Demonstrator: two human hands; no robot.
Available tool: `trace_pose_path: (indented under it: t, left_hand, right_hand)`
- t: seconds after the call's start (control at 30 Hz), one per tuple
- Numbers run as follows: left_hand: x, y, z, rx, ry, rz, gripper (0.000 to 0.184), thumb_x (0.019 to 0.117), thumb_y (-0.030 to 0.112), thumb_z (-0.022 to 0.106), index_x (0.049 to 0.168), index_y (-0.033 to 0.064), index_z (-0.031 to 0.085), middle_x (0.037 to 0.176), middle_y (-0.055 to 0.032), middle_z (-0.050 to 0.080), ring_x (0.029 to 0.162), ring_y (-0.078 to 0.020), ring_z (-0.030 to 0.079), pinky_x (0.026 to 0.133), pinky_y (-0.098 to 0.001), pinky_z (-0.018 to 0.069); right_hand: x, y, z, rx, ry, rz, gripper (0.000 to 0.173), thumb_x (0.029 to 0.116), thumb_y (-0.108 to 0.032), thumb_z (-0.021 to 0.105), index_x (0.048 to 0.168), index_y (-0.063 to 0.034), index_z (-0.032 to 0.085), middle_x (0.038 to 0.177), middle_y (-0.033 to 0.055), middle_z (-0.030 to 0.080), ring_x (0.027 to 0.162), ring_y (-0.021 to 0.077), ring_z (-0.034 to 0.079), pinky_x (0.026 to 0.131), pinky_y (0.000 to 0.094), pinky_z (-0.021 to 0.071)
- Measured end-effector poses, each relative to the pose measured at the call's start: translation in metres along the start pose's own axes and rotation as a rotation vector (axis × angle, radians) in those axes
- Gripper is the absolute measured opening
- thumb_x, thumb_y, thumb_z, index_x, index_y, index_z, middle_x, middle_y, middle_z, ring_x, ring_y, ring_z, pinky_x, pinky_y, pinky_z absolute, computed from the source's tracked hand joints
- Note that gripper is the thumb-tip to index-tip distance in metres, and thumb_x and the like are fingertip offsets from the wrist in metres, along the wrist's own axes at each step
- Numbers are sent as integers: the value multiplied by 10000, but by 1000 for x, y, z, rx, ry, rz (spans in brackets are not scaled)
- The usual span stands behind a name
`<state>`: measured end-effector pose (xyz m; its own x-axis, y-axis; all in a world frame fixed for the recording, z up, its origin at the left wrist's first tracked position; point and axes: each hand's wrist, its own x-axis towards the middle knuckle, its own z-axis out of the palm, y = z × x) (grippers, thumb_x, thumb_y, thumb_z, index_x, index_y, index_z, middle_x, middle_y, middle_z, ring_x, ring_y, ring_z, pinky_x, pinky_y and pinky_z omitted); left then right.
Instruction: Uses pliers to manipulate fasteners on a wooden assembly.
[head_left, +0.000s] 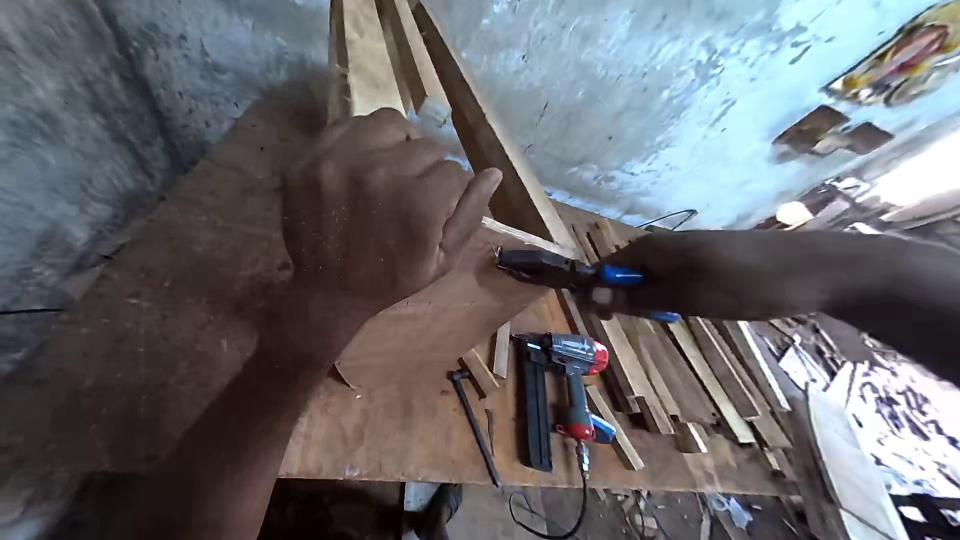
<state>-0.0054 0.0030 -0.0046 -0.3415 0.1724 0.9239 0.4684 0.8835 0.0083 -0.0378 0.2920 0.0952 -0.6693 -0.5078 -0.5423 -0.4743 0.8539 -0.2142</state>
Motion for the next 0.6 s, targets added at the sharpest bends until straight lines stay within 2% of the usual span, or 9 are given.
trace_pose_path:
  t: [0.1, 0.2, 0.23, 0.3, 0.4, 0.5, 0.6]
  left_hand:
    - [0, 0, 1, -4, 14, -1, 478, 1039, 368, 553, 682, 67, 655, 759, -105, 715, 880, -290, 719, 755, -448, 547]
    - [0, -1, 0, 12, -2, -8, 492, 1043, 375, 536, 667, 73, 636, 753, -99, 713, 889, -286, 723, 759, -450, 546]
    - [1, -1, 0, 11, -3, -6, 490, 1044, 371, 533, 669, 73, 638, 750, -99, 711, 887, -288, 721, 760, -451, 542]
    - [1, -1, 0, 8, -12, -14, 480, 1046, 369, 536, 687, 77, 663, 766, -96, 719, 905, -283, 720, 782, -447, 541]
    - [0, 1, 2, 10, 6, -20, 484, 1043, 358, 545, 660, 76, 637, 750, -99, 715, 879, -288, 722, 755, -452, 537]
    - [1, 1, 4, 15, 27, -26, 500, 1042, 355, 551, 632, 73, 595, 713, -105, 691, 834, -296, 712, 711, -455, 518]
    - [0, -1, 5, 17, 18, -24, 480, 1043, 348, 552, 658, 68, 610, 711, -106, 681, 830, -303, 708, 700, -463, 522]
  right_hand:
    - [0, -4, -4, -40, -11, 54, 226, 1032, -303, 600, 878, -164, 691, 686, -26, 620, 570, 84, 556, 524, 283, 449]
    - [-1, -6, 1, 203, -108, 117, 233, 1053, -271, 563, 937, -110, 685, 763, 42, 689, 645, 137, 661, 594, 293, 554]
    - [-2, -7, 6, 249, -103, 128, 236, 1050, -270, 563, 931, -103, 678, 729, 50, 668, 615, 139, 638, 573, 288, 531]
    - [-6, -16, 17, 228, -33, 180, 231, 1041, -270, 589, 890, -111, 659, 656, 29, 588, 548, 118, 554, 517, 277, 459]
    - [-11, -22, 40, 274, 41, 225, 248, 1042, -265, 579, 843, -126, 630, 603, 25, 549, 483, 123, 504, 447, 279, 409]
    - [-15, -33, 73, 478, 112, 254, 267, 1041, -312, 544, 860, -134, 627, 606, 45, 559, 468, 153, 525, 423, 316, 445]
    - [-4, -52, 120, 740, 276, 234, 207, 1016, -275, 549, 907, -124, 640, 620, 46, 561, 496, 160, 539, 455, 327, 461]
